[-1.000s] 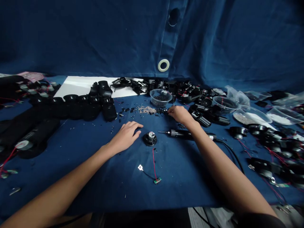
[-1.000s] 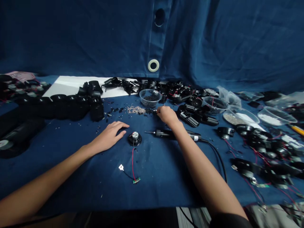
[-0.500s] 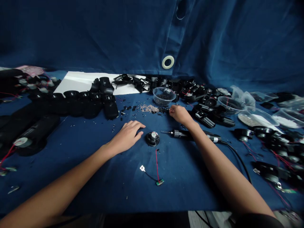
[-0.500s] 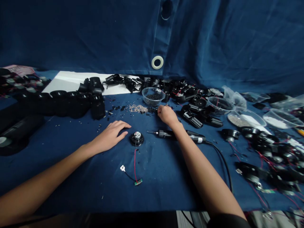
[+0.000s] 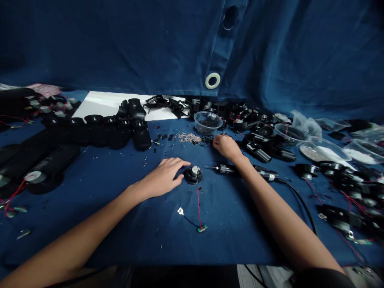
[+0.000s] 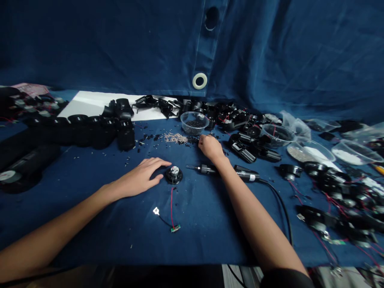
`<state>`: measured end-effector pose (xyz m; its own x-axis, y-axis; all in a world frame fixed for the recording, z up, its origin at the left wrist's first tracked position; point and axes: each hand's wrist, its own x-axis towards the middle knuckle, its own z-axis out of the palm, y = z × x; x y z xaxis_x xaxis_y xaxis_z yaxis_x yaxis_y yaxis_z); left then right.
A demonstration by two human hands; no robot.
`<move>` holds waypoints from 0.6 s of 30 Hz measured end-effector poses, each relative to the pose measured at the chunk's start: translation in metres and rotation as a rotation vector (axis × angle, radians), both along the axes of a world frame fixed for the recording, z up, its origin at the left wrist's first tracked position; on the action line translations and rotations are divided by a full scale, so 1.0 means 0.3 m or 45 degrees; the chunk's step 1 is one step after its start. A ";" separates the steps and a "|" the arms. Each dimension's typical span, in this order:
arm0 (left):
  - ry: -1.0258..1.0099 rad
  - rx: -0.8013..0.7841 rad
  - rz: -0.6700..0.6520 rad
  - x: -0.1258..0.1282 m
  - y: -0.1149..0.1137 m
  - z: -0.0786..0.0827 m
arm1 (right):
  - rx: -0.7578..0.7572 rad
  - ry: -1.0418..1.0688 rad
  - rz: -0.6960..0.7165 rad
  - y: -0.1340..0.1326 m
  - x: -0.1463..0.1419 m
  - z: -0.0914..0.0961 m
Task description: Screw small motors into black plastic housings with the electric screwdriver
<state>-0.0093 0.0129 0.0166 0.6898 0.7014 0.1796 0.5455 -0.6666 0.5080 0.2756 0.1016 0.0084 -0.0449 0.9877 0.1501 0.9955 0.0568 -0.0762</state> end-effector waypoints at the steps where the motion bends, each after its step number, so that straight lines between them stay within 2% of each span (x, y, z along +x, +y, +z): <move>1: -0.001 -0.002 -0.020 0.003 -0.004 0.002 | 0.001 -0.001 0.009 -0.002 -0.001 0.001; 5: 0.003 0.014 -0.067 0.026 -0.014 -0.002 | 0.015 0.010 0.048 -0.009 -0.005 0.003; 12: 0.048 0.121 -0.011 0.074 -0.006 -0.022 | 0.104 0.128 0.079 -0.009 0.000 0.003; 15: 0.042 0.061 -0.062 0.082 0.018 -0.024 | 0.182 0.233 0.092 -0.022 -0.008 0.030; 18: 0.016 0.004 -0.076 0.091 0.030 -0.029 | 0.226 0.412 0.136 -0.085 -0.048 0.073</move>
<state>0.0181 0.0221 0.0078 0.7324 0.6585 0.1730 0.5111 -0.6996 0.4993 0.2613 0.0761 0.0305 -0.0683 0.9373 0.3417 0.9094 0.1993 -0.3650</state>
